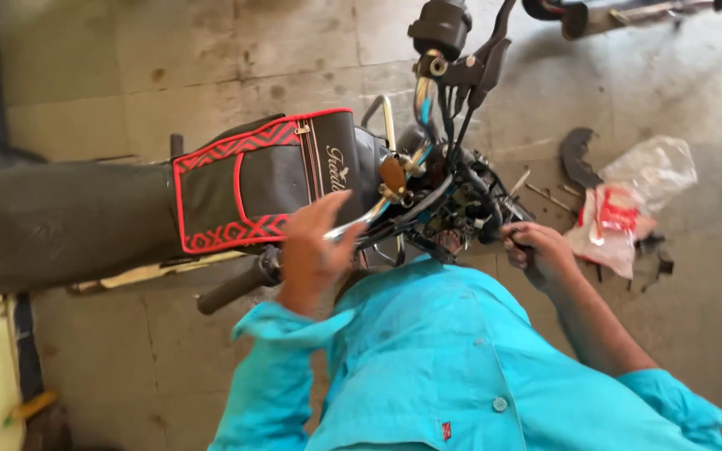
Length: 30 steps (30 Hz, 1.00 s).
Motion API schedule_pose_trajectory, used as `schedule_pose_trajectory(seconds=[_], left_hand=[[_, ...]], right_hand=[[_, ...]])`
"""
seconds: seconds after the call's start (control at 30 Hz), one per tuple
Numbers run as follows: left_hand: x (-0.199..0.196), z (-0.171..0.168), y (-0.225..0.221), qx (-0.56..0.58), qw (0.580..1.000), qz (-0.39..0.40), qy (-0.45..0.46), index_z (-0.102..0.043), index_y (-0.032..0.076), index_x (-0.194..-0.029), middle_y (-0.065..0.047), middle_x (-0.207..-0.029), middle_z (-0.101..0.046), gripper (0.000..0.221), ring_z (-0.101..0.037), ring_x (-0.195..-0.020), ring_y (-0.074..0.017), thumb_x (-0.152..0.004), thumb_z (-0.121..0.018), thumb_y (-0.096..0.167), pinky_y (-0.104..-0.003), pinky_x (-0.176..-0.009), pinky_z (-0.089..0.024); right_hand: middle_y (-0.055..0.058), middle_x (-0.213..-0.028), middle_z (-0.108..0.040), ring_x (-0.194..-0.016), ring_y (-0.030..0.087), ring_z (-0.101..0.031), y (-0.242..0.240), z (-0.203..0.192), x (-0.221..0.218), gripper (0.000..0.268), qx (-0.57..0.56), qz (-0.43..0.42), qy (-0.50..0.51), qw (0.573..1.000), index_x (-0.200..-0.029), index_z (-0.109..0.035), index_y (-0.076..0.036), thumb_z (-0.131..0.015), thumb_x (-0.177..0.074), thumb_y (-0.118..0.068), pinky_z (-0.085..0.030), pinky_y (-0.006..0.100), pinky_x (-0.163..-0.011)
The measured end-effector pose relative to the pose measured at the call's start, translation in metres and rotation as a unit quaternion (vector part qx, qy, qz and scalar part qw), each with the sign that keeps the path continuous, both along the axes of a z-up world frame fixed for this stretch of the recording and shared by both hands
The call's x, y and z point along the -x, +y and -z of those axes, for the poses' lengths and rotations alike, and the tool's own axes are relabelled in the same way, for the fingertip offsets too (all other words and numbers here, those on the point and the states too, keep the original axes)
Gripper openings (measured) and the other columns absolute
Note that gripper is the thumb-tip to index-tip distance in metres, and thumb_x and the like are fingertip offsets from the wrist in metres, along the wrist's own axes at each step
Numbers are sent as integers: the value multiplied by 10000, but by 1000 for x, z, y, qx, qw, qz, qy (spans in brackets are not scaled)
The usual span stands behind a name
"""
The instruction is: Repairing or assembling parts of a motorcycle handlebar and wiring area.
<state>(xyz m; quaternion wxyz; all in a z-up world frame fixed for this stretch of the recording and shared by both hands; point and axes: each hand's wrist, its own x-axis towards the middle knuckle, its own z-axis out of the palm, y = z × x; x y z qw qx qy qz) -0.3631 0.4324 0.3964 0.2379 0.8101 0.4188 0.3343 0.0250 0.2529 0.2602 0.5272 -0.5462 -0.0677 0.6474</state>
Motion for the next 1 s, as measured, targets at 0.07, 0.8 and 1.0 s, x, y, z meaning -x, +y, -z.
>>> schedule_pose_trajectory(seconds=[0.07,0.8,1.0], left_hand=[[-16,2,-1,34,998,38,-37,-670,50,-1249,-160,-1207,-710,408,-686,-1095,-367,-899,-777,231,-460,-936,-538],[-72,38,82,229,948,210,-62,-729,22,-1019,-155,-946,-726,113,-728,-871,-306,-939,-706,99,-377,-783,-560],[-99,104,99,283,935,178,-119,-729,18,-1019,-160,-1135,-738,129,-743,-1002,-324,-911,-720,88,-358,-887,-565]], right_hand=[[72,-770,-605,-580,115,-477,7,-12,32,249,10,-8,-25,1000,-1088,-677,82,-578,-910,-61,-378,259,-508],[92,-1060,-775,-965,155,-729,31,15,81,513,51,-91,-306,946,-1316,-561,-21,-722,-911,-292,-581,323,-855],[154,-958,-771,-861,241,-728,59,49,99,473,123,-196,-411,882,-1187,-669,-11,-601,-984,-432,-569,379,-796]])
